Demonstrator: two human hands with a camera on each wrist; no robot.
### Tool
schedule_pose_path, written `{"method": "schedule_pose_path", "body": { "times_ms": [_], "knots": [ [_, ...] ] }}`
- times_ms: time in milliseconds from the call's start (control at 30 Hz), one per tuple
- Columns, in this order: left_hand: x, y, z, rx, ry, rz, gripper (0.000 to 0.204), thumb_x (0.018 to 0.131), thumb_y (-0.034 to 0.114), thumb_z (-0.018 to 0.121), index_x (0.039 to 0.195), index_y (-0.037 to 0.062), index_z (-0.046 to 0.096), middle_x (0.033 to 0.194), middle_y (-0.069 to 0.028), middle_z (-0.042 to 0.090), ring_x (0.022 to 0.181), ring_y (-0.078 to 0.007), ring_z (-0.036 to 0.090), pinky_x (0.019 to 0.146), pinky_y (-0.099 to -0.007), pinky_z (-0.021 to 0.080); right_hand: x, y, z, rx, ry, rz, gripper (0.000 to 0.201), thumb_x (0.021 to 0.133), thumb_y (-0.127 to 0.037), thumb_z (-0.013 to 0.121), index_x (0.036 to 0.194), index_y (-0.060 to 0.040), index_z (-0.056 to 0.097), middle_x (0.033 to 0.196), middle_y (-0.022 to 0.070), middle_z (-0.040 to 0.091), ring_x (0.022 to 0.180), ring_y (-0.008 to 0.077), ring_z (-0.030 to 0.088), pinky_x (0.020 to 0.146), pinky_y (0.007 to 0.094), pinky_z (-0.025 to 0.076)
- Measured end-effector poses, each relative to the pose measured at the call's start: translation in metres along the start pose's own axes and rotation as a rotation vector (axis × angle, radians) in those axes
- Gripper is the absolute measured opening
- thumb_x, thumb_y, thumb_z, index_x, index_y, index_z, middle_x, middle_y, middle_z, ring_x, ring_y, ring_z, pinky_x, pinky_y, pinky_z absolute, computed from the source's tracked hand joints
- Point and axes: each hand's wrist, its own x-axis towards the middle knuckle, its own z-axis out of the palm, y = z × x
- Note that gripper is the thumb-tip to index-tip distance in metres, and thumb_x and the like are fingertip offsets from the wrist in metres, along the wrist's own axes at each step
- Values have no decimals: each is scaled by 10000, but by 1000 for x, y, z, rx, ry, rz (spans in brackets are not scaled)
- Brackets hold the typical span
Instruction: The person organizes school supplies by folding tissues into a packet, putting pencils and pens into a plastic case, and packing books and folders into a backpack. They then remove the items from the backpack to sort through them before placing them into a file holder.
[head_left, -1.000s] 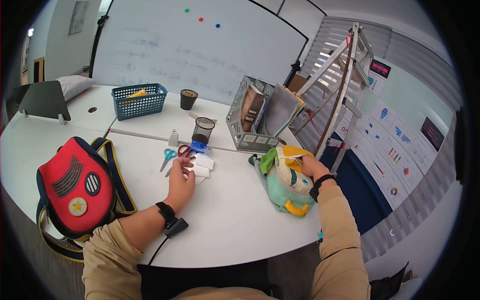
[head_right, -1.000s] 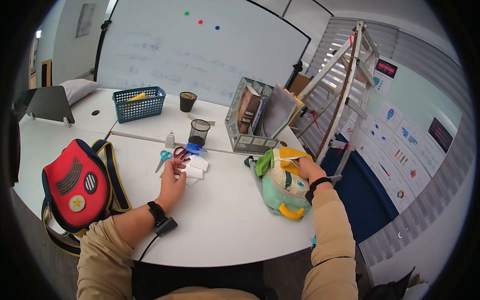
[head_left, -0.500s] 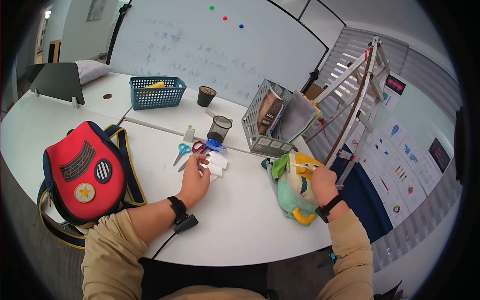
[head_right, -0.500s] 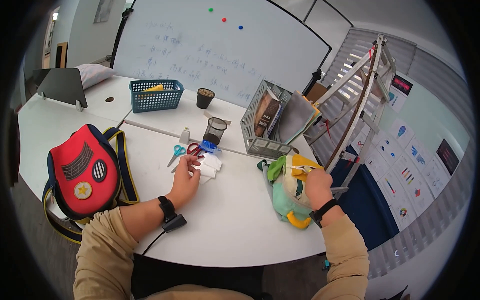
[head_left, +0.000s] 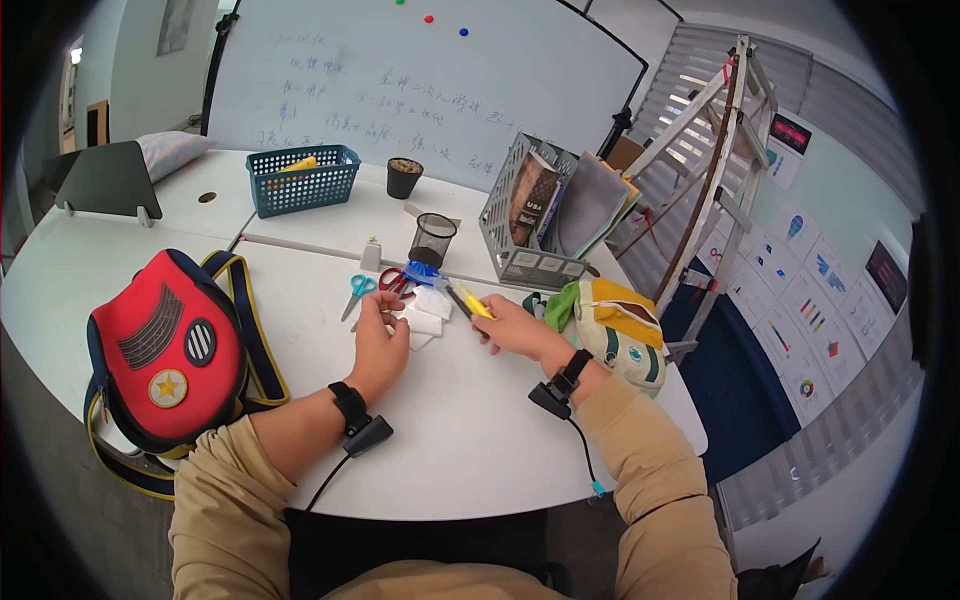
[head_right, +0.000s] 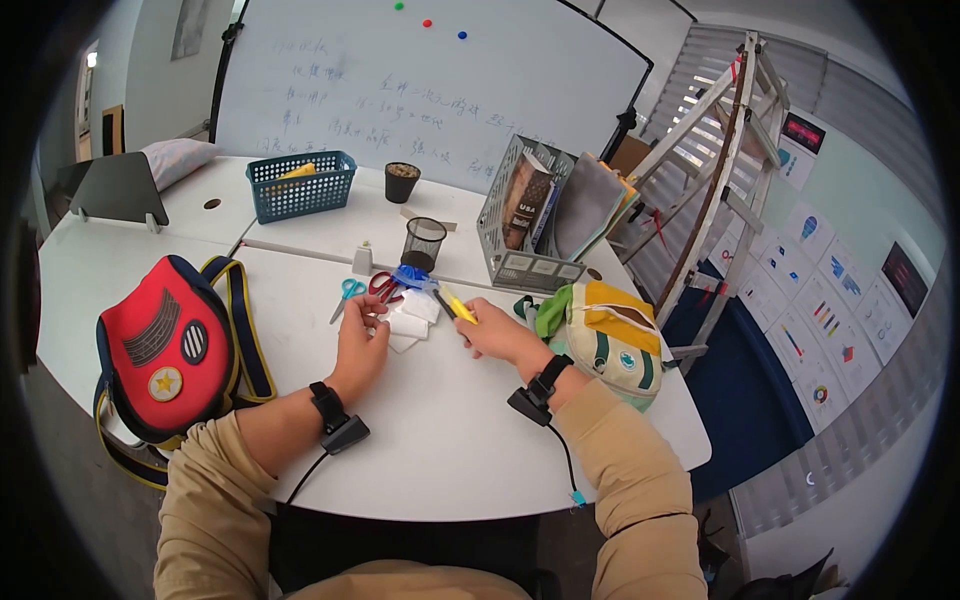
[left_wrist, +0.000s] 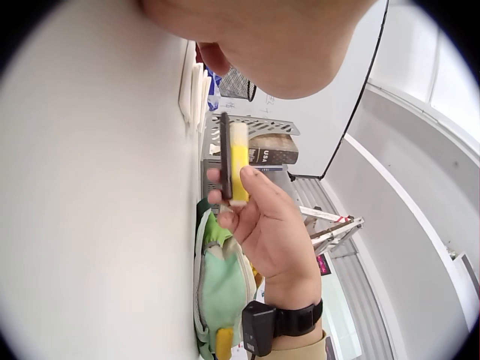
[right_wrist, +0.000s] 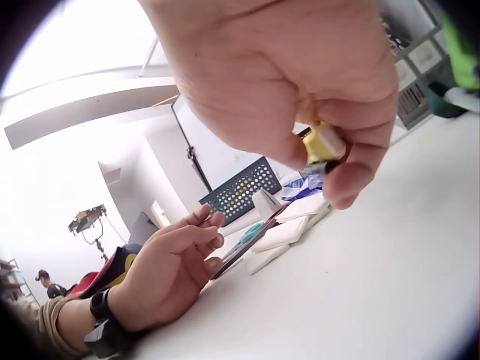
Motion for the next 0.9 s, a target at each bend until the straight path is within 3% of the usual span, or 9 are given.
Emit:
{"method": "schedule_pose_path", "body": {
  "times_ms": [100, 200, 300, 367, 500, 600, 633, 733, 900],
  "knots": [
    [1, 2, -1, -6, 3, 5, 409, 1007, -48, 648, 1392, 15, 526, 1263, -123, 676, 949, -162, 631, 814, -328, 555, 9, 5, -1, 239, 8, -33, 621, 1115, -243, 719, 1615, 32, 474, 1360, 182, 722, 1198, 250, 740, 877, 396, 703],
    [0, 0, 0, 10, 10, 13, 418, 1006, -55, 647, 1399, 17, 525, 1268, -122, 673, 948, -158, 632, 799, -324, 555, 0, 22, -35, 170, 100, -182, 523, 1099, -194, 721, 1551, 19, 563, 1294, 157, 759, 1130, 243, 764, 871, 403, 692],
    [-1, 0, 3, 13, 9, 6, 431, 1004, -69, 645, 1408, 21, 526, 1270, -120, 669, 945, -156, 635, 784, -320, 555, -44, -2, -80, -3, 198, -46, 419, 1127, -179, 705, 1482, 28, 622, 1228, 120, 786, 1116, 219, 770, 915, 384, 658],
    [-1, 3, 1, -4, -9, -30, 431, 1015, -65, 651, 1411, 59, 534, 1286, -80, 651, 1012, -142, 619, 825, -305, 556, -66, 11, -115, -156, 340, -69, 361, 1103, -162, 713, 1396, 45, 672, 1185, 140, 808, 1035, 222, 791, 901, 370, 652],
    [1, -4, 1, -10, -10, -22, 441, 1013, -55, 652, 1422, 65, 538, 1288, -66, 648, 1002, -123, 601, 805, -282, 523, -102, 72, -184, -405, 624, -106, 363, 1101, -171, 710, 1383, 57, 680, 1221, 201, 810, 1050, 271, 801, 959, 388, 634],
    [1, -5, 2, 19, 6, 1, 431, 1013, -74, 638, 1418, 37, 542, 1293, -105, 666, 980, -141, 621, 793, -290, 545, -132, 116, -209, -463, 801, 53, 381, 1126, -203, 672, 1407, 53, 678, 1269, 241, 794, 1129, 338, 790, 1045, 438, 609],
    [1, -4, 1, 18, -3, -13, 432, 1014, -71, 638, 1421, 36, 539, 1296, -108, 665, 983, -143, 620, 799, -294, 545, -139, 128, -213, -445, 809, 150, 394, 1146, -224, 631, 1434, 42, 675, 1313, 256, 779, 1229, 362, 765, 1119, 459, 572],
    [2, -6, 0, 31, -15, 1, 437, 1014, -69, 639, 1426, 36, 536, 1298, -109, 665, 985, -146, 620, 807, -298, 547, -158, 168, -219, -295, 674, 264, 414, 1166, -244, 600, 1467, 34, 658, 1363, 251, 763, 1289, 356, 742, 1152, 439, 551],
    [2, -8, -2, 18, -20, -27, 458, 1009, -71, 641, 1440, 37, 529, 1319, -113, 664, 1005, -153, 621, 843, -310, 551, -180, 205, -216, -10, 632, 145, 388, 1221, -145, 515, 1560, 12, 621, 1477, 193, 722, 1371, 266, 673, 1205, 387, 506]
  ]
}}
